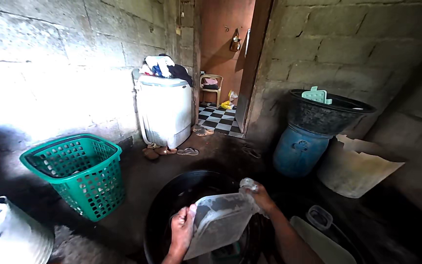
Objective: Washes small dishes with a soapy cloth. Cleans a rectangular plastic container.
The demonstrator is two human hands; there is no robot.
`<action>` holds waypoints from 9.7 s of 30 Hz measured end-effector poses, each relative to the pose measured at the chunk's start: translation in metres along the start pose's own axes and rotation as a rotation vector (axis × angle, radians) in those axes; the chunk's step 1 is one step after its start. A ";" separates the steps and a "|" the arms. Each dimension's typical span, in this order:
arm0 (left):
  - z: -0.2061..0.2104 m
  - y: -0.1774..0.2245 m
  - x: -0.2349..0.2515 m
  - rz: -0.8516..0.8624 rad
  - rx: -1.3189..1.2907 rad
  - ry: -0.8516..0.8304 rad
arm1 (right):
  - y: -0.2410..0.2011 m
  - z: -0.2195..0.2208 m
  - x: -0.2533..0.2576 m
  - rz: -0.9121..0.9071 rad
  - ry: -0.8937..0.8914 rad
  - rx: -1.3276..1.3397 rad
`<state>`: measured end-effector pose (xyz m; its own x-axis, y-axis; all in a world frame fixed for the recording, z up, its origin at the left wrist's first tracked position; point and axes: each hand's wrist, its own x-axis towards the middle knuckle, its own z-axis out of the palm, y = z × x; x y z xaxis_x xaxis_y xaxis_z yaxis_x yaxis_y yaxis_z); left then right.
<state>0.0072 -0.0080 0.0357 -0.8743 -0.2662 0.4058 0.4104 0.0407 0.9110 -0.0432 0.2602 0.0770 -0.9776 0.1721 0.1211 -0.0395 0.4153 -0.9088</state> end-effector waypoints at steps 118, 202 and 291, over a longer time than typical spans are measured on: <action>0.010 -0.012 -0.001 -0.231 0.083 -0.099 | -0.050 0.049 -0.041 -0.168 -0.085 0.162; -0.004 -0.018 0.009 -0.617 -0.035 0.062 | 0.056 0.000 -0.017 0.248 0.101 0.730; 0.012 -0.004 -0.007 -0.240 -0.246 -0.017 | -0.008 0.015 -0.030 -0.011 -0.206 0.206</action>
<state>0.0085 0.0054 0.0302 -0.9567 -0.2242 0.1854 0.2413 -0.2553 0.9363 -0.0165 0.2388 0.0745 -0.9975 -0.0255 0.0666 -0.0706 0.2221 -0.9725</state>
